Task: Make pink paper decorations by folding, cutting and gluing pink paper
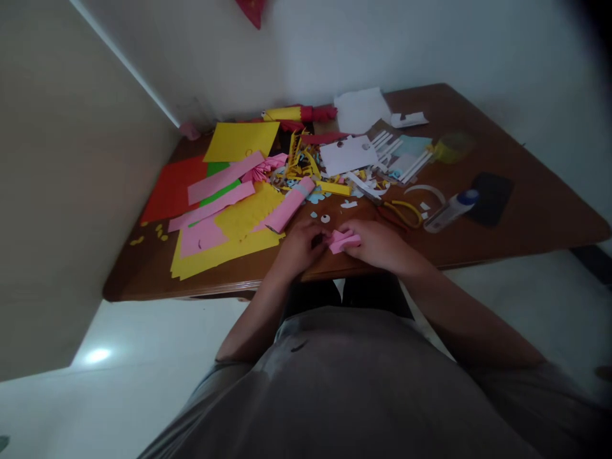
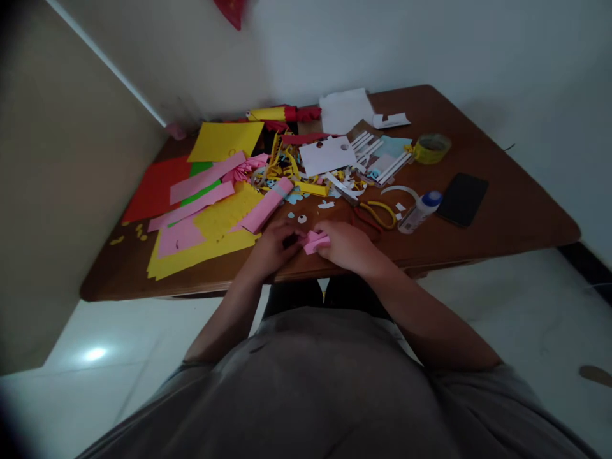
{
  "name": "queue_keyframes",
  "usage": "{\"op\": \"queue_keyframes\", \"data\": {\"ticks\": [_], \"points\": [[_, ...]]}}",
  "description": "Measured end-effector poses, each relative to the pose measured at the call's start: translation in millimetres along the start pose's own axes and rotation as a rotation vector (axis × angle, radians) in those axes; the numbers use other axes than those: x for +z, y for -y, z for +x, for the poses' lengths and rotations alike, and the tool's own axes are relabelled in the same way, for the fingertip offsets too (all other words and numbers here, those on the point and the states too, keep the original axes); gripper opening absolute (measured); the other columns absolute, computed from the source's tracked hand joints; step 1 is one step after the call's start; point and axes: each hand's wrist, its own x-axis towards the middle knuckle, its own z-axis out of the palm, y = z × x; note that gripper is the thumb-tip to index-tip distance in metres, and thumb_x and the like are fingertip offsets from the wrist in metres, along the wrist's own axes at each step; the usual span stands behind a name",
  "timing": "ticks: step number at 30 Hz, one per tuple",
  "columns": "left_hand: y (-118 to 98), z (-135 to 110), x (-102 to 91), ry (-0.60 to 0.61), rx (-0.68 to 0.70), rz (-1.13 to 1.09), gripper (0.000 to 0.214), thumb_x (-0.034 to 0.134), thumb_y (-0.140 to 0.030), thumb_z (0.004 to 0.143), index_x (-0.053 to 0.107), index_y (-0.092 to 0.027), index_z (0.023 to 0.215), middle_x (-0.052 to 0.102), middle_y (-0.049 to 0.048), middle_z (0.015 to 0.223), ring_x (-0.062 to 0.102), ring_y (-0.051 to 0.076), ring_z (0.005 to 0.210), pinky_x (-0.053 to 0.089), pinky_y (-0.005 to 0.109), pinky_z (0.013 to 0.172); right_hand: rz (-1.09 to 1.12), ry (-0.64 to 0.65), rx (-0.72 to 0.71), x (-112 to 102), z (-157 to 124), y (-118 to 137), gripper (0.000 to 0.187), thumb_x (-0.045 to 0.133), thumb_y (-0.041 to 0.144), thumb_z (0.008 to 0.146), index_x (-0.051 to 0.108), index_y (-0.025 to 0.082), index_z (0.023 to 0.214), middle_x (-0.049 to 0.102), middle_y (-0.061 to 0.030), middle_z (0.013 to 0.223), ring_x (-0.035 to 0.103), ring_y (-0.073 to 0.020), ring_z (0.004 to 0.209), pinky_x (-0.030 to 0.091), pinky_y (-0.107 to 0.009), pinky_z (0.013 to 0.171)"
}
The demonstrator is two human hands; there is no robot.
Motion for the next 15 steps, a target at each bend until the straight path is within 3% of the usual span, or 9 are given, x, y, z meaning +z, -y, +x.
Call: {"op": "queue_keyframes", "data": {"ticks": [3, 7, 11, 15], "points": [[-0.1, -1.9, 1.4, -0.011, -0.004, 0.018, 0.013, 0.076, -0.020, 0.100, 0.081, -0.024, 0.111, 0.078, 0.0087, 0.116, 0.074, 0.026, 0.112, 0.060, 0.045, 0.103, 0.027, -0.009, -0.022, 4.7, -0.3, -2.7, 0.029, 0.078, 0.025, 0.093, 0.080, 0.027, 0.122, 0.083, -0.0089, 0.130, 0.076, -0.0316, 0.120, 0.055, -0.043, 0.102], [0.3, -3.7, 2.9, -0.039, -0.025, 0.047, 0.022, 0.078, -0.021, 0.099, 0.082, -0.023, 0.121, 0.078, 0.0096, 0.117, 0.074, 0.026, 0.110, 0.060, 0.044, 0.101, 0.066, -0.009, 0.031, 5.6, -1.6, 1.0, 0.019, 0.077, 0.023, 0.091, 0.081, 0.026, 0.109, 0.084, -0.0081, 0.114, 0.075, -0.0285, 0.106, 0.053, -0.037, 0.087], [-0.5, -3.5, 2.2, -0.038, -0.014, 0.012, 0.011, 0.077, -0.028, 0.103, 0.084, -0.023, 0.109, 0.077, 0.0088, 0.109, 0.073, 0.025, 0.104, 0.060, 0.041, 0.095, 0.108, 0.030, 0.093, 0.6, -2.3, 9.2, 0.013, 0.074, 0.020, 0.090, 0.078, 0.025, 0.101, 0.080, -0.0052, 0.094, 0.070, -0.0241, 0.088, 0.045, -0.033, 0.074], [-1.4, -2.6, 1.4, -0.031, -0.008, 0.036, 0.006, 0.078, -0.026, 0.102, 0.082, -0.023, 0.105, 0.076, 0.0076, 0.106, 0.073, 0.025, 0.103, 0.060, 0.041, 0.095, 0.128, 0.028, 0.078, -1.1, 1.7, 7.6, 0.010, 0.073, 0.017, 0.088, 0.075, 0.025, 0.094, 0.077, -0.0044, 0.095, 0.066, -0.0225, 0.085, 0.043, -0.033, 0.073]]}}
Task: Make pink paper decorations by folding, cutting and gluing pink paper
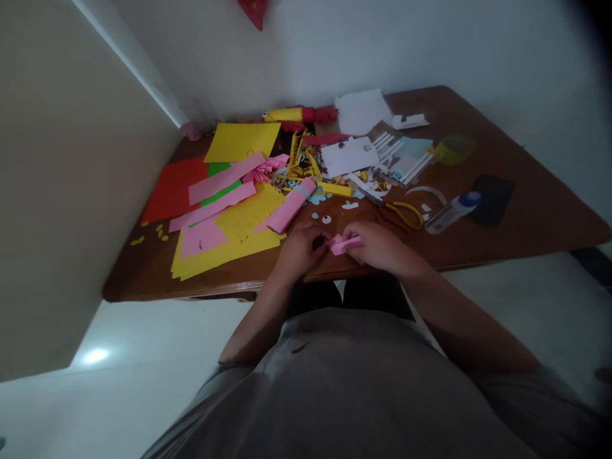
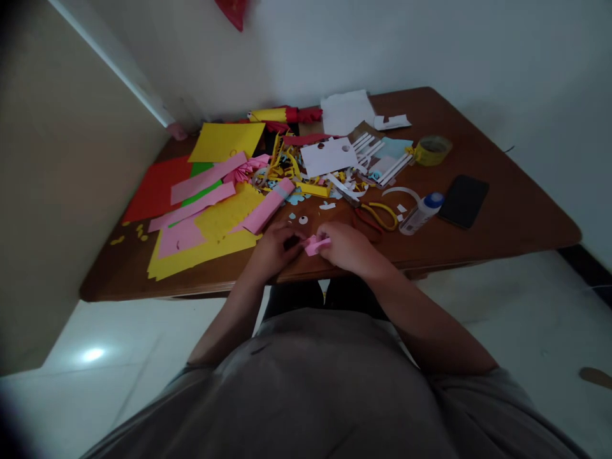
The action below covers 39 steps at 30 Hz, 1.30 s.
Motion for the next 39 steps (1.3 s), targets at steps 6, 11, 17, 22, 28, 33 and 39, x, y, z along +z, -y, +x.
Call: {"op": "queue_keyframes", "data": {"ticks": [6, 11, 17, 22, 28, 33, 39], "points": [[-0.6, -1.3, 2.0, -0.002, 0.000, 0.020, 0.009, 0.075, -0.018, 0.101, 0.082, -0.022, 0.105, 0.079, 0.0091, 0.112, 0.075, 0.027, 0.110, 0.060, 0.045, 0.103, -0.003, -0.127, -0.270, 5.1, 14.6, -19.6, 0.007, 0.074, 0.017, 0.088, 0.070, 0.023, 0.089, 0.074, -0.0069, 0.108, 0.067, -0.0241, 0.102, 0.049, -0.036, 0.093], [1.7, -4.3, 3.4, -0.043, 0.019, -0.032, 0.025, 0.077, -0.023, 0.100, 0.083, -0.024, 0.125, 0.080, 0.0108, 0.123, 0.075, 0.027, 0.119, 0.060, 0.044, 0.106, -0.025, -0.132, -0.277, 11.5, 16.9, -28.2, 0.009, 0.073, 0.016, 0.090, 0.072, 0.024, 0.087, 0.076, -0.0058, 0.101, 0.067, -0.0248, 0.098, 0.047, -0.036, 0.088], [5.6, -3.2, 1.9, -0.014, -0.001, -0.081, 0.017, 0.081, -0.020, 0.095, 0.085, -0.021, 0.112, 0.079, 0.0087, 0.110, 0.074, 0.024, 0.103, 0.057, 0.038, 0.093, 0.012, -0.137, -0.324, 10.7, 19.4, -28.7, 0.016, 0.074, 0.009, 0.085, 0.071, 0.024, 0.082, 0.076, -0.0028, 0.090, 0.067, -0.0228, 0.089, 0.046, -0.035, 0.083], [3.3, -5.0, 0.5, -0.011, -0.092, -0.195, 0.012, 0.078, -0.017, 0.093, 0.082, -0.022, 0.103, 0.079, 0.0032, 0.096, 0.071, 0.020, 0.088, 0.052, 0.033, 0.081, 0.004, -0.168, -0.377, 6.1, 20.0, -25.6, 0.012, 0.079, 0.016, 0.087, 0.072, 0.024, 0.083, 0.078, -0.0049, 0.096, 0.067, -0.0251, 0.096, 0.047, -0.038, 0.090], [6.5, -8.2, 7.5, -0.181, -0.255, -0.598, 0.021, 0.089, -0.035, 0.089, 0.082, -0.019, 0.102, 0.082, 0.0044, 0.099, 0.075, 0.019, 0.088, 0.058, 0.031, 0.083, 0.151, -0.266, -0.355, 8.1, 19.5, -12.5, 0.005, 0.076, 0.024, 0.089, 0.073, 0.025, 0.085, 0.077, -0.0037, 0.090, 0.068, -0.0251, 0.091, 0.050, -0.039, 0.089], [-0.9, -6.8, 6.4, -0.261, -0.385, -0.982, 0.039, 0.097, -0.045, 0.084, 0.086, -0.019, 0.111, 0.086, 0.0072, 0.103, 0.081, 0.020, 0.088, 0.067, 0.039, 0.094, 0.396, -0.348, -0.261, 11.0, 23.6, -1.3, 0.015, 0.081, 0.030, 0.086, 0.073, 0.026, 0.098, 0.079, -0.0041, 0.103, 0.074, -0.0260, 0.098, 0.057, -0.041, 0.093], [-10.3, -8.2, 4.1, -0.270, -0.379, -1.064, 0.048, 0.102, -0.042, 0.079, 0.088, -0.020, 0.119, 0.089, 0.0081, 0.101, 0.086, 0.026, 0.095, 0.069, 0.047, 0.103, 0.517, -0.322, -0.210, 14.1, 26.3, 6.2, 0.024, 0.088, 0.042, 0.085, 0.072, 0.027, 0.097, 0.080, -0.0048, 0.099, 0.074, -0.0255, 0.090, 0.060, -0.041, 0.086]]}}
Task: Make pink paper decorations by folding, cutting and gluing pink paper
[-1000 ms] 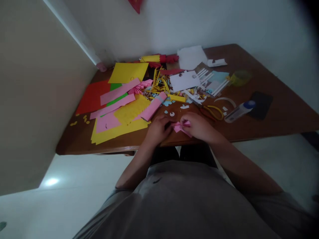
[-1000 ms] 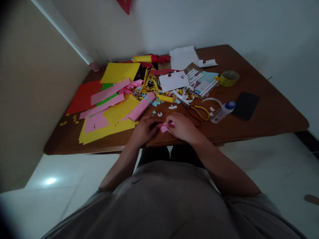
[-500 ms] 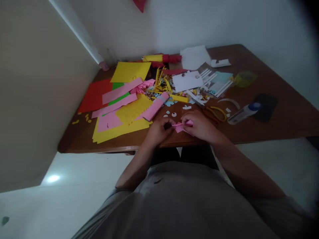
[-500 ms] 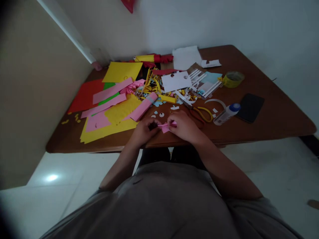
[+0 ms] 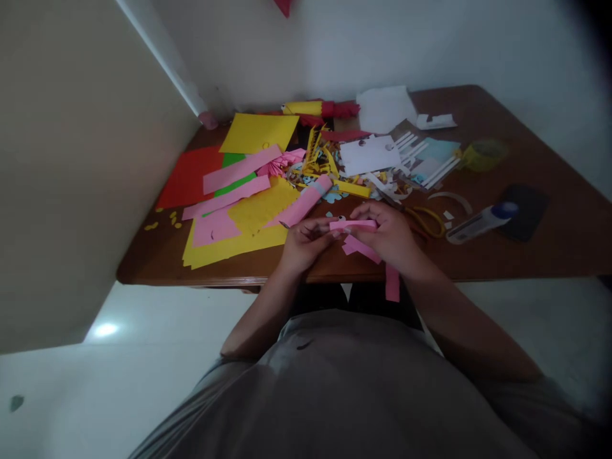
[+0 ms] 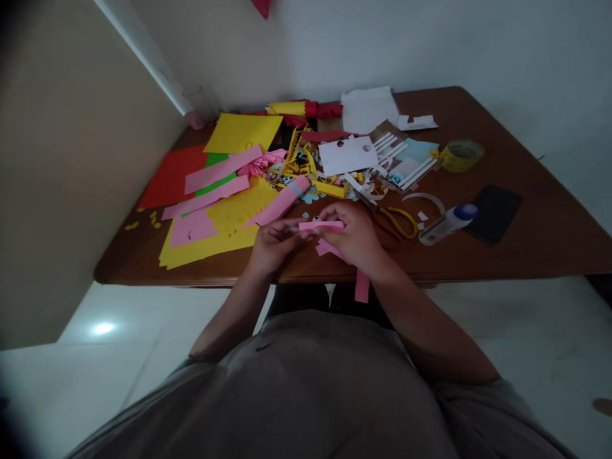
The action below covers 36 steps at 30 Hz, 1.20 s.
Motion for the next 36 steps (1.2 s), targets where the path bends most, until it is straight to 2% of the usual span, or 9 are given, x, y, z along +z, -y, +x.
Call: {"op": "queue_keyframes", "data": {"ticks": [8, 14, 23, 36], "points": [[3.7, 3.2, -3.4, -0.028, -0.042, -0.055, 0.049, 0.103, -0.038, 0.077, 0.088, -0.020, 0.120, 0.089, 0.0061, 0.103, 0.085, 0.021, 0.090, 0.069, 0.043, 0.102, -0.008, -0.002, 0.075, -1.8, -0.3, 10.2, 0.023, 0.086, 0.043, 0.085, 0.084, 0.023, 0.095, 0.084, -0.0062, 0.097, 0.075, -0.0240, 0.086, 0.060, -0.040, 0.084], [3.8, 2.7, -3.9, -0.022, -0.046, -0.085, 0.048, 0.103, -0.034, 0.077, 0.088, -0.022, 0.121, 0.089, 0.0032, 0.102, 0.085, 0.019, 0.090, 0.069, 0.038, 0.101, 0.025, 0.015, 0.140, -5.8, 0.2, 10.9, 0.023, 0.087, 0.044, 0.084, 0.086, 0.023, 0.092, 0.083, -0.0052, 0.088, 0.070, -0.0204, 0.075, 0.056, -0.036, 0.075], [2.1, 2.0, -2.9, -0.030, -0.070, -0.071, 0.053, 0.103, -0.041, 0.076, 0.087, -0.019, 0.122, 0.089, 0.0066, 0.105, 0.086, 0.025, 0.095, 0.068, 0.048, 0.107, 0.045, -0.016, 0.133, -3.2, 0.5, 7.3, 0.025, 0.090, 0.048, 0.081, 0.085, 0.025, 0.091, 0.085, -0.0067, 0.094, 0.074, -0.0245, 0.080, 0.060, -0.040, 0.077], [3.5, 2.5, -5.2, -0.025, -0.070, -0.069, 0.056, 0.105, -0.043, 0.073, 0.088, -0.020, 0.121, 0.089, 0.0068, 0.106, 0.086, 0.024, 0.093, 0.069, 0.047, 0.105, 0.017, -0.025, 0.134, -2.5, 0.2, 7.3, 0.022, 0.088, 0.045, 0.083, 0.087, 0.024, 0.090, 0.083, -0.0048, 0.087, 0.068, -0.0209, 0.072, 0.052, -0.037, 0.071]]}}
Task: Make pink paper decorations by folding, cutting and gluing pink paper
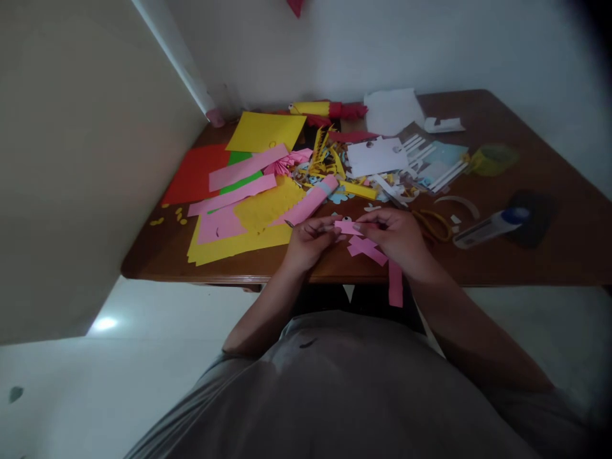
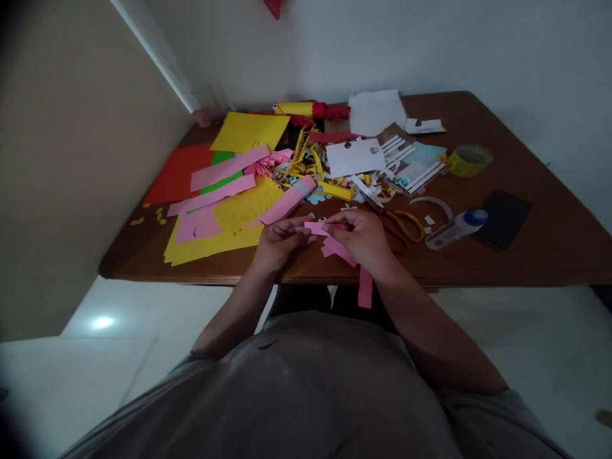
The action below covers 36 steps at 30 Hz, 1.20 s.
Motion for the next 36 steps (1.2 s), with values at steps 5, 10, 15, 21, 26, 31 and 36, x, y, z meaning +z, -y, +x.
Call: {"op": "queue_keyframes", "data": {"ticks": [5, 10, 15, 21, 26, 31, 36], "points": [[-1.5, -0.9, 0.9, 0.002, 0.009, -0.007, 0.054, 0.105, -0.043, 0.074, 0.088, -0.020, 0.120, 0.089, 0.0065, 0.105, 0.086, 0.023, 0.091, 0.069, 0.046, 0.105, 0.002, 0.004, 0.000, 0.3, -0.4, 2.9, 0.021, 0.088, 0.045, 0.082, 0.086, 0.024, 0.087, 0.084, -0.0049, 0.088, 0.070, -0.0220, 0.075, 0.055, -0.038, 0.075], [-0.4, -1.4, 0.8, -0.028, 0.021, 0.035, 0.047, 0.104, -0.045, 0.076, 0.090, -0.021, 0.114, 0.088, 0.0055, 0.100, 0.084, 0.022, 0.092, 0.070, 0.042, 0.100, -0.038, 0.031, -0.028, 2.3, -2.3, 6.6, 0.017, 0.088, 0.045, 0.085, 0.087, 0.027, 0.088, 0.085, -0.0041, 0.091, 0.073, -0.0227, 0.079, 0.058, -0.038, 0.078], [1.3, -1.1, -1.8, -0.111, 0.050, 0.074, 0.039, 0.101, -0.046, 0.079, 0.091, -0.021, 0.108, 0.088, 0.0055, 0.101, 0.082, 0.020, 0.088, 0.070, 0.039, 0.094, -0.010, 0.067, 0.018, -4.4, -4.3, 5.9, 0.027, 0.090, 0.048, 0.085, 0.089, 0.024, 0.097, 0.085, -0.0051, 0.092, 0.072, -0.0218, 0.076, 0.057, -0.037, 0.072], [-2.5, -2.7, -1.9, -0.145, 0.078, 0.067, 0.036, 0.102, -0.043, 0.079, 0.092, -0.022, 0.106, 0.088, 0.0043, 0.098, 0.081, 0.018, 0.084, 0.069, 0.036, 0.092, 0.048, 0.105, 0.069, -22.5, -2.6, 5.4, 0.034, 0.096, 0.051, 0.078, 0.090, 0.024, 0.099, 0.087, -0.0062, 0.099, 0.077, -0.0237, 0.084, 0.062, -0.037, 0.077], [-5.8, -3.9, -0.6, -0.158, 0.087, 0.096, 0.037, 0.101, -0.046, 0.078, 0.091, -0.022, 0.104, 0.088, 0.0047, 0.099, 0.081, 0.020, 0.084, 0.070, 0.040, 0.090, 0.096, 0.095, 0.111, -26.9, -3.2, 8.6, 0.031, 0.098, 0.048, 0.076, 0.090, 0.024, 0.095, 0.086, -0.0064, 0.091, 0.075, -0.0224, 0.078, 0.061, -0.035, 0.071], [-7.0, -4.2, -0.9, -0.151, 0.121, 0.112, 0.032, 0.100, -0.043, 0.080, 0.092, -0.023, 0.103, 0.088, 0.0039, 0.097, 0.081, 0.019, 0.082, 0.070, 0.040, 0.092, 0.131, 0.072, 0.148, -29.1, -3.7, 8.2, 0.029, 0.099, 0.045, 0.075, 0.090, 0.024, 0.093, 0.086, -0.0058, 0.087, 0.076, -0.0226, 0.076, 0.061, -0.035, 0.071], [-5.0, -3.7, -1.8, -0.152, 0.111, 0.104, 0.034, 0.101, -0.043, 0.080, 0.092, -0.022, 0.104, 0.088, 0.0046, 0.099, 0.082, 0.021, 0.085, 0.071, 0.042, 0.094, 0.096, 0.065, 0.137, -33.6, -3.2, 5.8, 0.027, 0.098, 0.046, 0.077, 0.091, 0.025, 0.092, 0.086, -0.0049, 0.087, 0.077, -0.0228, 0.077, 0.061, -0.035, 0.073]]}}
